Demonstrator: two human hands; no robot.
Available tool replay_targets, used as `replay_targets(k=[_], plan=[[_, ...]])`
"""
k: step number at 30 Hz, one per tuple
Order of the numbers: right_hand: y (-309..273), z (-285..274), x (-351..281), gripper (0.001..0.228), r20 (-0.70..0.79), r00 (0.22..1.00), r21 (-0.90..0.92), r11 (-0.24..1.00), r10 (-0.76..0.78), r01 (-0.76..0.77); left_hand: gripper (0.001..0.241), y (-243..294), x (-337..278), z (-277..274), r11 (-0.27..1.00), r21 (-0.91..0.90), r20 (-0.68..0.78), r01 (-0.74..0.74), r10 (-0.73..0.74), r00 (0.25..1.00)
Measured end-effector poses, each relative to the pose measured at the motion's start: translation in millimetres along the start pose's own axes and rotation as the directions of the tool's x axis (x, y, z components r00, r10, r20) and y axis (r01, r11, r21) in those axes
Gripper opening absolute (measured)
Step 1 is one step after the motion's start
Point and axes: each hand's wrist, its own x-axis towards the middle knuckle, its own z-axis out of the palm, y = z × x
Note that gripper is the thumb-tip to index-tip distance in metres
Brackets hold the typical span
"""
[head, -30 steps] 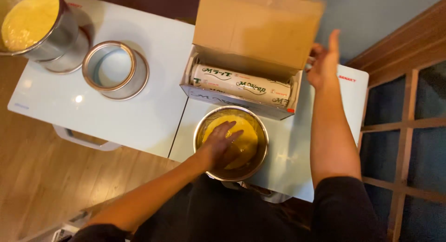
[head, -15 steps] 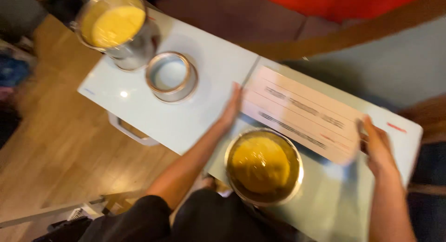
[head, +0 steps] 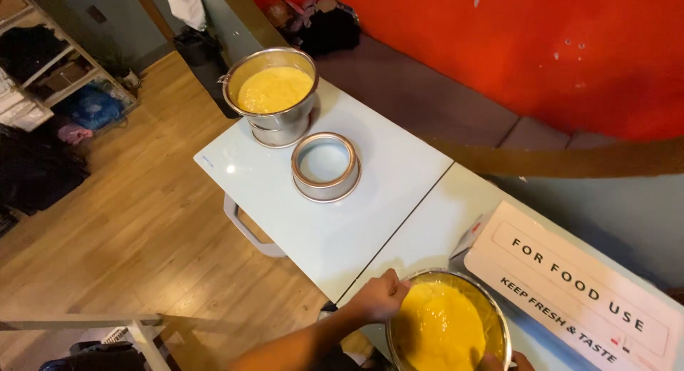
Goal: Whisk batter in a pot on a stove, mix ingredients from multiple pots, and wrap a bowl with plastic wrap.
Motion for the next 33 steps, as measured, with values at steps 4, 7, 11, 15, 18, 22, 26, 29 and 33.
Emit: replay_targets(k=[4,7,11,15,18,22,26,29,33], plan=[[-23,41,5,0.057,0.222,0.974,-0.025,0.999,0.05,-0.046,0.047,9,-14,-34,0.952,-0.289,0.183,0.1,-0.047,0.982],[-138,-18,7,0.06,0.362,0.926,-0.069,0.993,0.111,-0.092,0.042,-2,-5,-52,0.889,-0.441,0.148,0.126,-0.067,0.987],[-324,-73,20,0.065,0.49,0.85,0.003,0.975,0.192,-0.222,0.039,-21,12,-124,0.88,-0.47,0.023,0.071,-0.068,0.997],[-437,-54,49,0.068,0.387,0.919,0.116,0.985,0.072,-0.126,0.039,-66,53,-196,0.792,-0.611,-0.071,-0.022,-0.026,0.997],[-504,-20,83,0.069,0.314,0.949,0.153,0.986,0.014,-0.065,0.039,-97,91,-254,0.754,-0.641,-0.121,-0.139,0.08,0.989],[-568,38,129,0.067,0.256,0.966,0.171,0.982,0.032,-0.077,0.031,-117,123,-322,0.777,-0.595,-0.242,-0.207,0.073,0.968],[-599,83,161,0.064,0.175,0.981,0.123,0.987,0.084,-0.107,0.027,-150,162,-349,0.784,-0.604,-0.175,-0.142,0.044,0.984],[-616,97,169,0.061,0.106,0.991,0.104,0.99,0.086,-0.097,0.025,-181,187,-345,0.763,-0.618,-0.171,-0.187,0.102,0.98],[-616,108,171,0.064,0.11,0.983,0.004,0.989,0.149,-0.15,0.011,-201,187,-347,0.738,-0.626,-0.109,-0.251,0.237,0.965]])
